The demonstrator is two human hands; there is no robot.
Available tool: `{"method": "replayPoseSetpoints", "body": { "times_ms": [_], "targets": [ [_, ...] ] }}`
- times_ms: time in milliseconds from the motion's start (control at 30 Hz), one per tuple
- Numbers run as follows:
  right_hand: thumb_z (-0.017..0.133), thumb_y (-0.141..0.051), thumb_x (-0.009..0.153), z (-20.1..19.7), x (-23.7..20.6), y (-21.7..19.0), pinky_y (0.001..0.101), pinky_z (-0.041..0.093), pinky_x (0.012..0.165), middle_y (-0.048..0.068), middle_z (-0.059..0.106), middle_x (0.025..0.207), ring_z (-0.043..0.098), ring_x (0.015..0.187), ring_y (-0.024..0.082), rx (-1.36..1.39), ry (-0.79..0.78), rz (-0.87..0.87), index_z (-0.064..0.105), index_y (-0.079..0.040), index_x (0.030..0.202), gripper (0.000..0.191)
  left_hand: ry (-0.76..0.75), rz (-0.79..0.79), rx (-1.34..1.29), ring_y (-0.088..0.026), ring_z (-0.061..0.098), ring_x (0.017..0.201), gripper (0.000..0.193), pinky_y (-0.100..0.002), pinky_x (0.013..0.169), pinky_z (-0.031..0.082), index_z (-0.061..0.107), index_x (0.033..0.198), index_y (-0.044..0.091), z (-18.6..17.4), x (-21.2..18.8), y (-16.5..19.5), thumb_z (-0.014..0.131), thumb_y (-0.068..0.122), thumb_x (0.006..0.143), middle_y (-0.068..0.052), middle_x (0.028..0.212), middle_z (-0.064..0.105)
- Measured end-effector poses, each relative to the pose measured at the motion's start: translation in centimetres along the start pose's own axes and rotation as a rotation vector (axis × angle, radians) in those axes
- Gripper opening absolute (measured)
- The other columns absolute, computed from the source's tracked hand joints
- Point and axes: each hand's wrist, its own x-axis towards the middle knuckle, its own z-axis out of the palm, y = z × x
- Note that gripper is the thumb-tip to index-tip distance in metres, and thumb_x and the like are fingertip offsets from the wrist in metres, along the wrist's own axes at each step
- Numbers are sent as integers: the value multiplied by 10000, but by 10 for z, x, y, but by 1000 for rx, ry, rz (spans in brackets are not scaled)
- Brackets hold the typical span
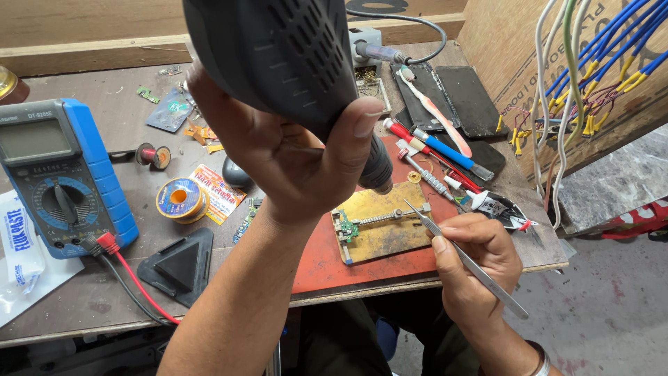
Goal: The person uses a hot air gun and tweezers to remove a small component from a circuit board. They then apply a paste from a tube onto the board and continue to adjust the component with tweezers.
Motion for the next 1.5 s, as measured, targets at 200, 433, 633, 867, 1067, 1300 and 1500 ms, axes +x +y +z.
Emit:
{"method": "replayPoseSetpoints", "body": {
  "times_ms": [200, 433, 633, 867, 1067, 1300, 1500],
  "targets": [
    [655, 81, 961, 1, 0, 1, 218, 519, 871, 123, 651, 1075, 626, 937, 92, 2, -5, 0, 575, 9, 1082, 163, -22, 31, 5, -62, 573, 1036, 788, -197, 886, 510, 268, 1484, 93, -1, -4, -4, 881, 182, 997, -3, 1267, 496],
    [661, 72, 960, 1, 0, 0, 212, 518, 833, 119, 652, 1074, 622, 920, 83, 7, -15, 5, 576, 5, 1075, 157, -15, 81, 34, -59, 566, 1059, 740, -194, 895, 525, 324, 1470, 94, -2, 2, -4, 884, 202, 1000, 30, 1286, 476],
    [661, 64, 965, 0, -1, -1, 214, 516, 843, 118, 650, 1081, 620, 931, 83, -11, -17, 0, 578, 6, 1077, 151, -21, 41, 31, -98, 619, 1055, 782, -241, 864, 597, 252, 1435, 46, -1, 6, 0, 837, 233, 950, -40, 1282, 475],
    [665, 66, 956, 1, -2, -1, 209, 513, 808, 118, 655, 1077, 619, 906, 81, -27, -7, 0, 589, 8, 1069, 147, -39, 49, 63, -48, 563, 1062, 739, -195, 887, 523, 314, 1483, 91, -6, 5, 1, 873, 194, 1011, 20, 1297, 454],
    [667, 66, 953, 2, -3, -1, 214, 516, 823, 118, 655, 1081, 621, 917, 84, -37, -4, -8, 590, 8, 1065, 148, -18, 33, 119, -74, 548, 1071, 725, -214, 883, 515, 356, 1429, 36, -8, 11, 5, 879, 238, 969, -15, 1328, 426],
    [669, 63, 954, 2, -2, -3, 216, 514, 821, 114, 652, 1075, 615, 917, 85, -54, -5, -20, 590, 7, 1067, 149, -8, 66, 248, -77, 486, 1130, 546, -217, 928, 475, 564, 1276, 26, -8, 14, 8, 879, 332, 952, -4, 1339, 380],
    [667, 65, 951, 3, -1, -4, 217, 516, 819, 114, 651, 1073, 618, 917, 86, -50, -8, -19, 583, 4, 1058, 149, -15, 69, 259, -74, 488, 1128, 533, -213, 922, 485, 578, 1281, 28, -8, 12, 7, 873, 335, 960, 0, 1340, 377]
  ]
}}
